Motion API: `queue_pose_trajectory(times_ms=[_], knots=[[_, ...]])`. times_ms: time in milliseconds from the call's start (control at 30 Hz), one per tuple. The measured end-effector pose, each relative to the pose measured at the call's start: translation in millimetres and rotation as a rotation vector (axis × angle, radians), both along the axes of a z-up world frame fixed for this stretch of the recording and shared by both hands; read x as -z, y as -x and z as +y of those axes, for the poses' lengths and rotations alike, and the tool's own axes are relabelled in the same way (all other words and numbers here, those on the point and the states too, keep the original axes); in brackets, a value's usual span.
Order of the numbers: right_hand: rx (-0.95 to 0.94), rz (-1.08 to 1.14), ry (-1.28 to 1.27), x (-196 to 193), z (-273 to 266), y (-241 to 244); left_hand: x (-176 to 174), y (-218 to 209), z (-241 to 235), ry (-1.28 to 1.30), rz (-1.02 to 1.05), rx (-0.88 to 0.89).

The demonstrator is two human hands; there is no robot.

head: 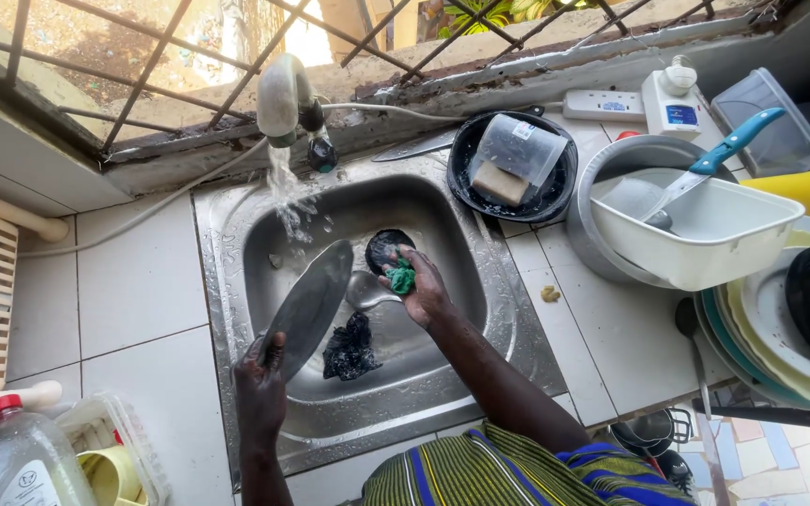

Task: The person washes an orange plastic cup and a metal plate in a kitchen sink using a green scrubber and running water. They scrub both items thoroughly, rinse them under the tap, and place the cleaned cup and plate on a drying rack.

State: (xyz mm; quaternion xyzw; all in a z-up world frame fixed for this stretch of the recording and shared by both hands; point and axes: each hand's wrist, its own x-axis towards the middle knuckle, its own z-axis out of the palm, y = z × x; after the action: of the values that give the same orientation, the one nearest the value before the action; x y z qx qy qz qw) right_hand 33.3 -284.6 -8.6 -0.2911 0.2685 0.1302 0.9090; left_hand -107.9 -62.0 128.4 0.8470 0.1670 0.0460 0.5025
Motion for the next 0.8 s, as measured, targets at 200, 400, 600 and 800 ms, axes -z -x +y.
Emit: queue_pose_trajectory(times_ms=[200, 400, 600, 800], knots=[[-0.002, 0.012, 0.420, -46, 23, 18, 35, -13, -45, 0.385, -0.203, -0.067], [-0.232, -0.811, 1.049, -98, 35, 55, 38, -33, -83, 0.592, -0.113, -0.023], [-0.335, -1.642, 1.149, -94, 30, 37, 159, -28, -7, -0.285, -0.629, 0.407], [-0.182, -1.083, 1.487, -72, 24, -1, 186, -15, -4, -0.337, -0.497, 0.283]])
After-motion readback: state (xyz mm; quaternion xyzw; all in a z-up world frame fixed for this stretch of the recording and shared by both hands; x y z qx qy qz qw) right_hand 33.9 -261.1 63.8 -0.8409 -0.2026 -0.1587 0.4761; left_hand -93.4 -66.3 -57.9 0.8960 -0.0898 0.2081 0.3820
